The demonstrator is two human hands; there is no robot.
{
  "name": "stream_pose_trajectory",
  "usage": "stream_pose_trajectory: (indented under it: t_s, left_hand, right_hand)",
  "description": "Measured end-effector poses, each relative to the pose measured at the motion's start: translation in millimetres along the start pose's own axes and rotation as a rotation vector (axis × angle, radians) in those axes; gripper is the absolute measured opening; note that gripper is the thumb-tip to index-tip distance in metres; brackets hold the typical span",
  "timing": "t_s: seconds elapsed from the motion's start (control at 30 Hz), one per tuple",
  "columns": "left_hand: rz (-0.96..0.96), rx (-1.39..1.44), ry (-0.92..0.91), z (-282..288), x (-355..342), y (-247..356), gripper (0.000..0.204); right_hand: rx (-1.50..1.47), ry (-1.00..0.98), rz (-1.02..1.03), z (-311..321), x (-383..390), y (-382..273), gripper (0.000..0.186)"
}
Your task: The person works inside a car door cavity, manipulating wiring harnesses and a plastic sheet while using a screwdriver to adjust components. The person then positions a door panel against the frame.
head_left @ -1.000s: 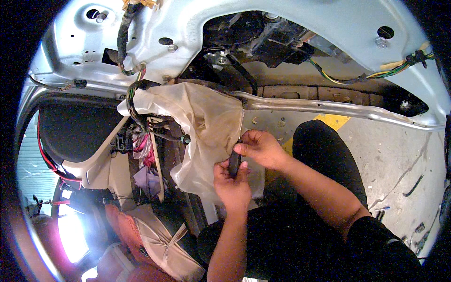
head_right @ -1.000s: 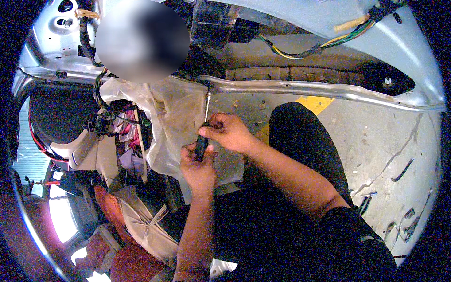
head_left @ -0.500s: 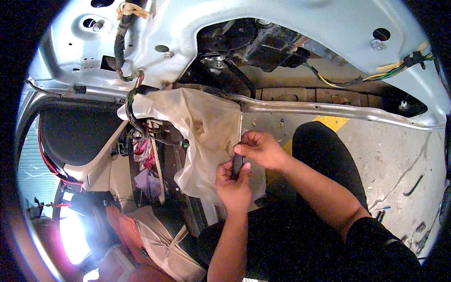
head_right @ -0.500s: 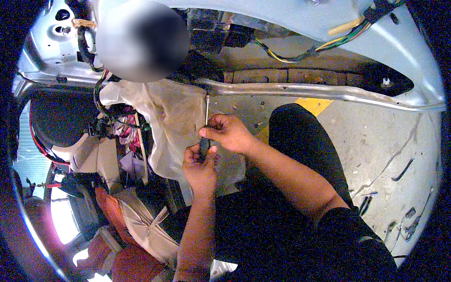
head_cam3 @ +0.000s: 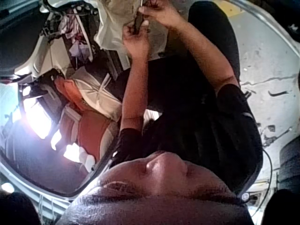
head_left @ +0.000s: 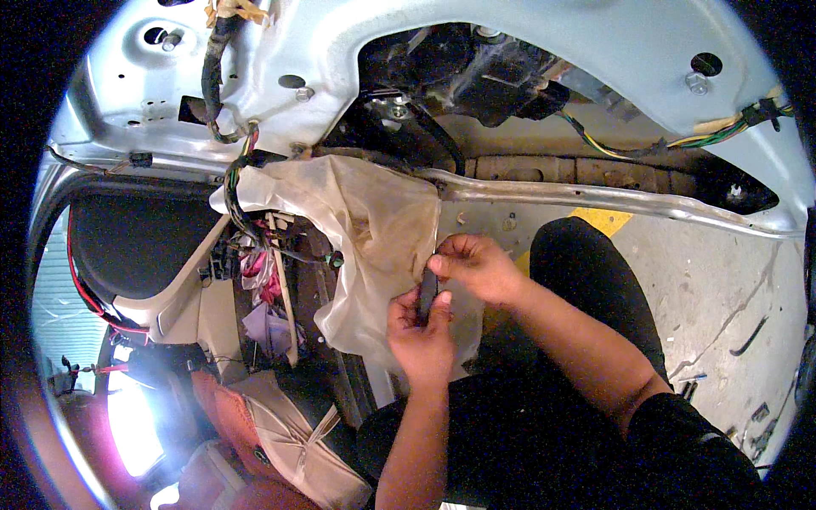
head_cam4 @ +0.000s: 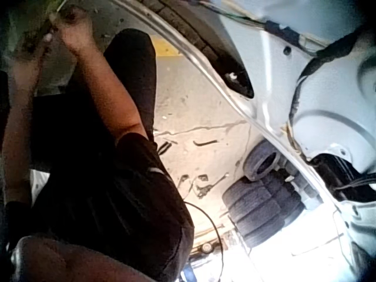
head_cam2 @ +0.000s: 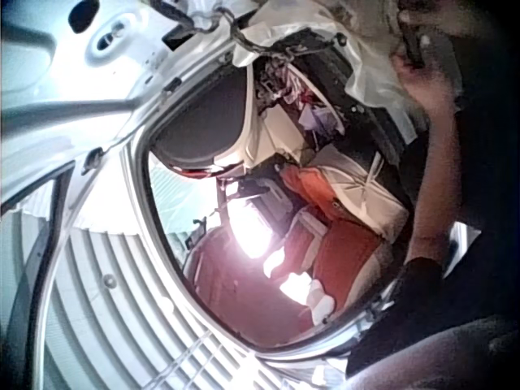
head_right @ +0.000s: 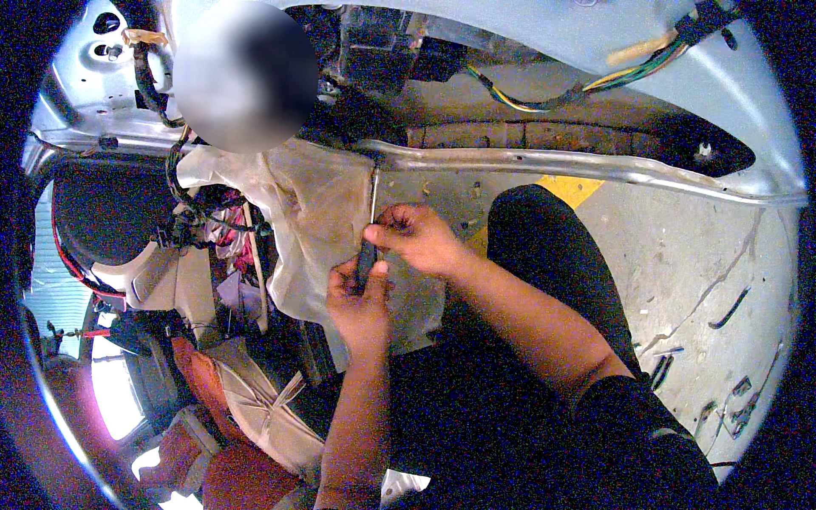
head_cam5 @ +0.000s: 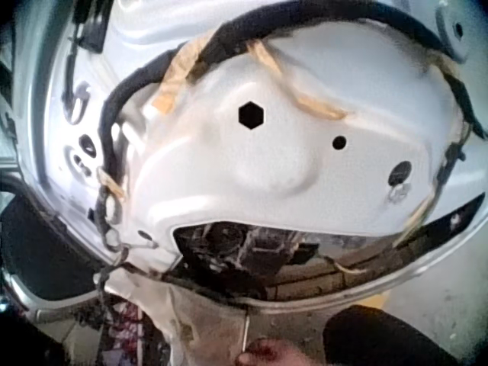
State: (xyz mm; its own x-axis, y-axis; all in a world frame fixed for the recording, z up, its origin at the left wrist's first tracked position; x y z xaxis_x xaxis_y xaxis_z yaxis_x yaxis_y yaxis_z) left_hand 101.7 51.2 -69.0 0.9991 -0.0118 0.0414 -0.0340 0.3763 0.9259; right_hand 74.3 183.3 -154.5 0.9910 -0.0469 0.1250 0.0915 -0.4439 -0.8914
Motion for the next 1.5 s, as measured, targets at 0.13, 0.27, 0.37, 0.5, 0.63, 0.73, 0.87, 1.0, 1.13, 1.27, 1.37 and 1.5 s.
stream_pose_trajectory:
  t_s: [0.13,0.27,0.37,0.5,0.63,0.73,0.87,1.0,1.13,1.27,1.37,1.5]
  left_hand:
    - [0.773,0.735,-0.238,-29.7,21.4,-39.2,0.040]
    - [0.824,0.902,-0.358,-31.3,22.7,-41.7,0.037]
    - [0.483,0.490,-0.135,-13.5,4.2,-41.1,0.031]
    - [0.307,0.227,-0.123,-7.1,-0.7,-31.9,0.028]
    - [0.555,0.512,-0.283,-25.2,5.3,-39.0,0.026]
    - [0.765,0.864,-0.455,-43.7,18.2,-27.2,0.024]
    - [0.751,0.817,-0.516,-46.0,12.4,-26.2,0.026]
    - [0.691,0.600,-0.480,-36.2,1.0,-31.3,0.023]
    - [0.475,0.141,-0.180,-14.5,-10.6,-40.1,0.013]
    - [0.122,0.032,-0.092,-14.1,-18.9,-30.7,0.014]
    - [0.003,-0.080,-0.079,-13.7,-22.7,-25.6,0.016]
    - [0.055,-0.118,-0.125,-18.5,-23.1,-30.2,0.020]
  right_hand:
    - [-0.121,-0.046,0.091,4.0,-4.0,4.1,0.030]
    - [-0.152,-0.072,0.105,-3.2,-0.9,-4.6,0.029]
    - [-0.160,-0.074,0.121,-9.0,1.7,-3.2,0.029]
    - [-0.057,-0.041,0.105,-11.2,7.0,-13.9,0.030]
    - [-0.137,-0.025,0.080,-6.8,0.0,-0.2,0.024]
    - [-0.156,-0.081,0.061,-8.6,5.7,-15.5,0.026]
    - [-0.053,-0.096,0.108,-3.0,3.3,-12.6,0.030]
    - [-0.039,-0.098,0.076,-5.2,0.2,-14.5,0.025]
    - [0.043,-0.083,0.093,-5.8,0.4,-16.3,0.022]
    - [0.074,-0.078,0.083,-4.0,0.6,-9.8,0.021]
    - [0.018,-0.013,0.086,-4.7,2.1,-14.9,0.020]
    - [-0.002,-0.011,0.079,2.2,2.3,-8.8,0.019]
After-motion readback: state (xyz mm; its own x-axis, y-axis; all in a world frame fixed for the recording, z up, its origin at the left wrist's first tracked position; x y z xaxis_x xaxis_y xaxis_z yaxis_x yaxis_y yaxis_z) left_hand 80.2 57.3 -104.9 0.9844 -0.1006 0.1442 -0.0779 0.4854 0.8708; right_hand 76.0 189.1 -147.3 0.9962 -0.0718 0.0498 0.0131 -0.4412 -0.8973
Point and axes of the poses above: each hand's wrist, its own x-axis away from the middle knuckle, its own z-axis out of the back of the hand, y = z × x, the point moved 10 cm from there along -x, towards the middle knuckle
